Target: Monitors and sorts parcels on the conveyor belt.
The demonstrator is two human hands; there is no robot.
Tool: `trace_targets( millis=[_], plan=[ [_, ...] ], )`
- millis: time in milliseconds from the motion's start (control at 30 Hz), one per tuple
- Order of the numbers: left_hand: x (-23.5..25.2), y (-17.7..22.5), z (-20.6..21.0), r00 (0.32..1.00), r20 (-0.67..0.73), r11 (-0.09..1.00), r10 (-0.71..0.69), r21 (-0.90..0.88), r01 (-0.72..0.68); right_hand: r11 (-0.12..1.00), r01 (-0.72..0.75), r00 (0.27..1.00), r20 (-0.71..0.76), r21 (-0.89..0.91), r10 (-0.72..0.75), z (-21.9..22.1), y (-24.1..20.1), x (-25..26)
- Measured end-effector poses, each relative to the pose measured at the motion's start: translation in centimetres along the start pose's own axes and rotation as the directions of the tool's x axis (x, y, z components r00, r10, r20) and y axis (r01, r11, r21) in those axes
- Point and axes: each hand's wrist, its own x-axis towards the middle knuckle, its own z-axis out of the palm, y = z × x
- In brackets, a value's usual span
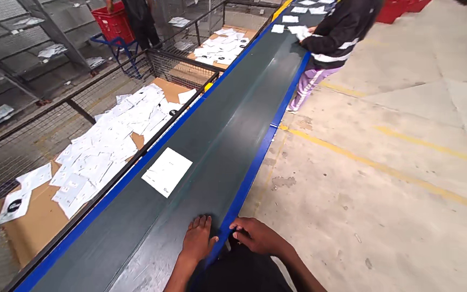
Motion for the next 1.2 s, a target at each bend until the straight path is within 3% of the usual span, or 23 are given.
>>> trace_targets(
  millis=[167,267,367,433,500,567,633,733,833,933,1000,1100,1200],
  plan=[
    [-2.4,-3.3,2.3,0.935,-0.19,0.954,-0.299,-0.087,0.287,1.0,-0.026,1.0,-0.004,0.006,0.026,0.3,1.0,-0.2],
    [-2.9,-7.9,4.9,0.821,-0.396,0.907,-0.411,-0.089,0.411,0.998,-0.051,0.999,0.001,0.042,0.051,0.3,1.5,-0.8],
    [-0.5,-15.8,5.6,0.674,-0.61,0.889,-0.417,-0.12,0.442,0.997,-0.062,0.998,0.022,0.034,0.061,0.5,2.1,-1.0],
    [1.3,-22.6,2.3,0.573,-0.646,0.835,-0.505,-0.198,0.513,0.998,-0.059,0.997,0.047,0.01,0.058,0.4,2.3,-0.6],
    [1.7,-27.7,-3.6,0.497,-0.551,0.729,-0.67,-0.367,0.577,1.0,-0.023,0.998,0.058,-0.018,0.024,0.4,1.9,0.1],
    [1.6,-29.4,-9.9,0.505,-0.48,0.693,-0.717,-0.417,0.588,0.999,-0.006,0.999,0.037,-0.036,0.007,0.1,1.1,0.4],
    [1.9,-27.8,-14.5,0.579,-0.509,0.768,-0.637,-0.349,0.538,1.0,-0.02,1.0,-0.011,-0.02,0.02,-0.5,0.6,0.5],
    [1.2,-20.9,-16.4,0.666,-0.616,0.906,-0.422,-0.263,0.331,0.999,-0.032,0.996,-0.082,0.018,0.033,0.2,1.2,0.7],
    [0.2,-11.5,-11.6,0.739,-0.622,0.9,-0.258,-0.433,-0.05,0.999,-0.037,0.999,-0.009,-0.006,0.037,1.3,1.8,0.6],
    [-1.3,-2.5,-5.1,0.844,-0.535,0.772,-0.034,-0.55,-0.318,0.999,-0.01,0.996,0.093,-0.046,0.015,1.7,1.0,0.7],
    [-2.4,2.3,-1.7,0.858,-0.5,0.66,0.116,-0.607,-0.443,0.996,0.066,0.993,0.105,-0.061,-0.06,1.8,-0.2,1.0],
    [-3.9,5.8,1.1,0.864,-0.437,0.607,0.251,-0.624,-0.492,0.989,0.121,0.987,0.116,-0.087,-0.111,2.2,-1.9,1.3],
    [-4.8,4.3,0.8,0.892,-0.391,0.691,0.228,-0.581,-0.431,0.987,0.125,0.981,0.162,-0.102,-0.107,1.9,-3.1,1.5]
  ],
)
